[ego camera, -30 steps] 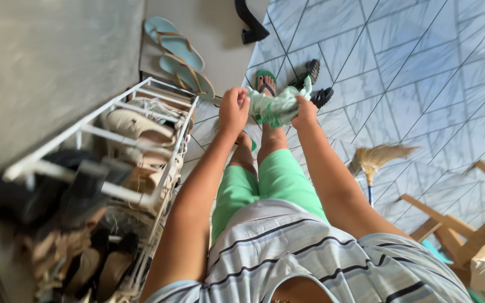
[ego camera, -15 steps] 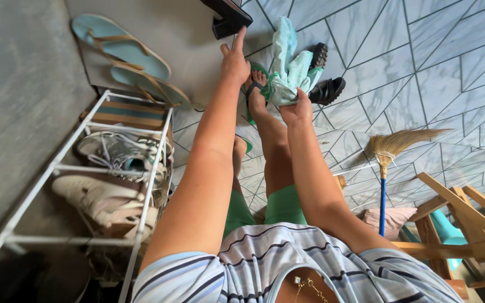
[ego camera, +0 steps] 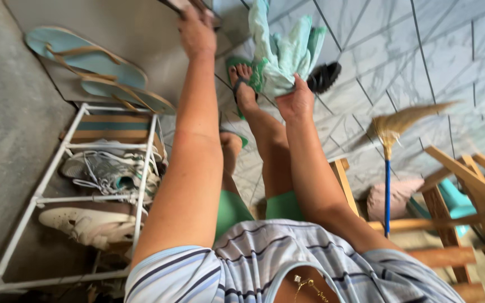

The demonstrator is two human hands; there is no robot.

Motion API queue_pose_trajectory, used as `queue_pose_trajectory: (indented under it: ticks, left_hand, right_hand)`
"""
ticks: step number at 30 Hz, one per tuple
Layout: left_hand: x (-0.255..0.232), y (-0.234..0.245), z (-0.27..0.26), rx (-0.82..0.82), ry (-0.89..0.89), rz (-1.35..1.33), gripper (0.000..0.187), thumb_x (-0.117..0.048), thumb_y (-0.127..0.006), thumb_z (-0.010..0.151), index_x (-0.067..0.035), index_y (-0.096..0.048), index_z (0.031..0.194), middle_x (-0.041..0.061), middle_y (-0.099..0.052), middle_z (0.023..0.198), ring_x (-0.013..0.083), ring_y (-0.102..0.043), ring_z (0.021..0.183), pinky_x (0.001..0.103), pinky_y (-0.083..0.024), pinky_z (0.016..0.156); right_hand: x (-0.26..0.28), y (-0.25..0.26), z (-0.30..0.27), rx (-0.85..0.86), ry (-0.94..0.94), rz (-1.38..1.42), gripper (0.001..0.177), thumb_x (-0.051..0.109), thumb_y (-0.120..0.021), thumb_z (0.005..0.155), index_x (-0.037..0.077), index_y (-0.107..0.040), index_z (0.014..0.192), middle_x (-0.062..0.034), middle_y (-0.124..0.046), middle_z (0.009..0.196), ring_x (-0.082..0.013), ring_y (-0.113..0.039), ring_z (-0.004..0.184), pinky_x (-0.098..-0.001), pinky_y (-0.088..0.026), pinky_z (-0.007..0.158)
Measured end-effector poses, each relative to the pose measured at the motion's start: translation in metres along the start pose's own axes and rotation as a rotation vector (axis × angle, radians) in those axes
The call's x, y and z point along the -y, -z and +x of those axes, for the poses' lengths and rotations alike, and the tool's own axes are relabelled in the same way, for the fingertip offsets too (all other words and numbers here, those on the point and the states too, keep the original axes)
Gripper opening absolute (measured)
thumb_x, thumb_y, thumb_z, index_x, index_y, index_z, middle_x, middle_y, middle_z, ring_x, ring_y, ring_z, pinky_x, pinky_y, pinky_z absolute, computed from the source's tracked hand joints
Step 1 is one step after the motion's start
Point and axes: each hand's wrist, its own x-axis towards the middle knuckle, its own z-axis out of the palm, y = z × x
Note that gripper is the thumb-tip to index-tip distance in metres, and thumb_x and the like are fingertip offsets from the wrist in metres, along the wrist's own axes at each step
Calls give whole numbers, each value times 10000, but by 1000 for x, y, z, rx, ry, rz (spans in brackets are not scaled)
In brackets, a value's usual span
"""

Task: The person wipes several pairs of shoes on a multi-tier shoe rack using a green cloth. They handle high heels, sneakers, and sandals one at a time, wiping the exterior surfaces and then placing them back on the rack. The person also wipes the top of the shoe rack and folds the cloth at the end.

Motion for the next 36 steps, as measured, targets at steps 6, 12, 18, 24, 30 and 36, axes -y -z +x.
queue_pose_trajectory:
  ticks: [6, 12, 18, 24, 30, 36]
  left_hand:
    - [-9, 44, -80, -83, -103, 23, 228, -32, -676, 859, -81, -509, 1007, 154, -616, 989, 405, -615, 960, 508, -497, 830]
    - [-89, 131, -213, 276, 112, -893, 239, -123, -624, 1010, -15, -519, 1195, 149, -570, 1141, 295, -564, 1055, 370, -472, 976]
    - [-176, 252, -338, 271, -568, -171, 639, -23, -735, 746, -86, -419, 1298, 155, -574, 1236, 401, -575, 1172, 581, -335, 1082]
    - [-234, 340, -387, 56, -783, -188, 740, -153, -810, 772, -95, -386, 1376, 138, -559, 1357, 420, -512, 1350, 680, -176, 1158]
    - [-206, 366, -439, -100, -193, -973, 699, -305, -781, 909, -15, -397, 1416, 178, -461, 1386, 322, -462, 1280, 473, -360, 1119]
    - [-169, 376, -472, 85, 251, -1635, 449, -272, -807, 886, 5, -614, 1182, 107, -691, 1056, 213, -680, 924, 332, -581, 812]
  right_hand:
    - [-3, -20, -61, 271, 159, -159, 381, 105, -551, 1052, 78, -509, 1429, -101, -585, 1382, -295, -571, 1275, -481, -449, 1074]
    - [-17, -47, -127, 640, 760, -1270, 336, 189, -599, 1055, 12, -547, 1336, -110, -593, 1293, -254, -558, 1196, -424, -451, 1033]
    - [-5, -44, -143, 340, 449, -940, 285, 254, -687, 1040, -14, -636, 1121, -51, -635, 1054, -153, -559, 952, -335, -480, 838]
    - [25, -99, -253, 120, 576, -558, 279, 39, -804, 833, -38, -664, 1062, -62, -676, 969, -157, -630, 822, -324, -518, 733]
    - [46, -125, -360, 359, 457, -434, 305, 21, -724, 907, -29, -632, 1194, -69, -675, 1063, -184, -638, 951, -345, -533, 856]
    - [-27, -55, -423, 712, 538, -734, 310, 127, -631, 1026, -30, -587, 1290, -107, -642, 1187, -209, -611, 1056, -342, -520, 930]
